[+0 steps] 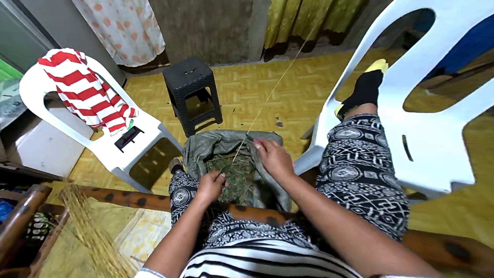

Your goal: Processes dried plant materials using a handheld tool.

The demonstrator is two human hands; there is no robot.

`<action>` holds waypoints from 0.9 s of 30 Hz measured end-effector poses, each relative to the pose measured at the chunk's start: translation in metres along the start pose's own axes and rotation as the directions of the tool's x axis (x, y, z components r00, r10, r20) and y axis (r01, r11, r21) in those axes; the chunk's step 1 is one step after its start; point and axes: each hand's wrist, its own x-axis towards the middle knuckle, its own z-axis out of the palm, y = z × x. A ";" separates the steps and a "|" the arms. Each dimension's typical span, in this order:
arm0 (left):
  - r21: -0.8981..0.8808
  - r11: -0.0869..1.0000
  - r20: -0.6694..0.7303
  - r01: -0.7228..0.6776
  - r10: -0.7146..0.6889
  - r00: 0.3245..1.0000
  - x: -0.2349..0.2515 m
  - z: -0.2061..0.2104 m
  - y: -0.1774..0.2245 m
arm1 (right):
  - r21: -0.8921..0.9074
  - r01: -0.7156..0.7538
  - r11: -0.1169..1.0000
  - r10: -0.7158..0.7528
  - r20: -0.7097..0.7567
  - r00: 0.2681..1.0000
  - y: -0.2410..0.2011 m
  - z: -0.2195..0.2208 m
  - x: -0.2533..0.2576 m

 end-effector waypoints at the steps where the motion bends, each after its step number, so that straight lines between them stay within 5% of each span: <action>1: -0.029 1.000 0.006 0.011 -0.011 1.000 0.000 0.000 0.000 | 0.025 -0.012 1.000 0.012 -0.010 1.000 0.001 -0.002 0.000; 8: -0.361 0.930 0.100 0.077 -0.044 0.994 0.002 0.000 0.001 | 0.053 0.228 0.972 -0.234 0.217 0.948 -0.003 0.021 -0.024; 15: -0.411 0.907 0.136 0.090 -0.037 0.990 -0.006 -0.006 -0.004 | 0.284 -0.068 0.956 0.051 0.066 0.997 0.005 0.004 0.002; 19: -0.333 0.940 0.113 0.067 -0.031 0.993 -0.003 -0.003 -0.004 | 0.651 -0.341 0.678 0.148 0.333 0.931 -0.016 0.008 -0.008; 22: -0.295 0.954 0.131 0.052 -0.014 0.991 -0.002 0.000 -0.001 | 0.725 -0.569 0.388 0.153 0.558 0.815 -0.026 0.008 -0.012; 27: -0.168 0.986 0.126 -0.011 0.032 0.992 -0.001 -0.005 -0.009 | 0.725 -0.625 0.291 0.181 0.600 0.780 -0.023 0.000 -0.001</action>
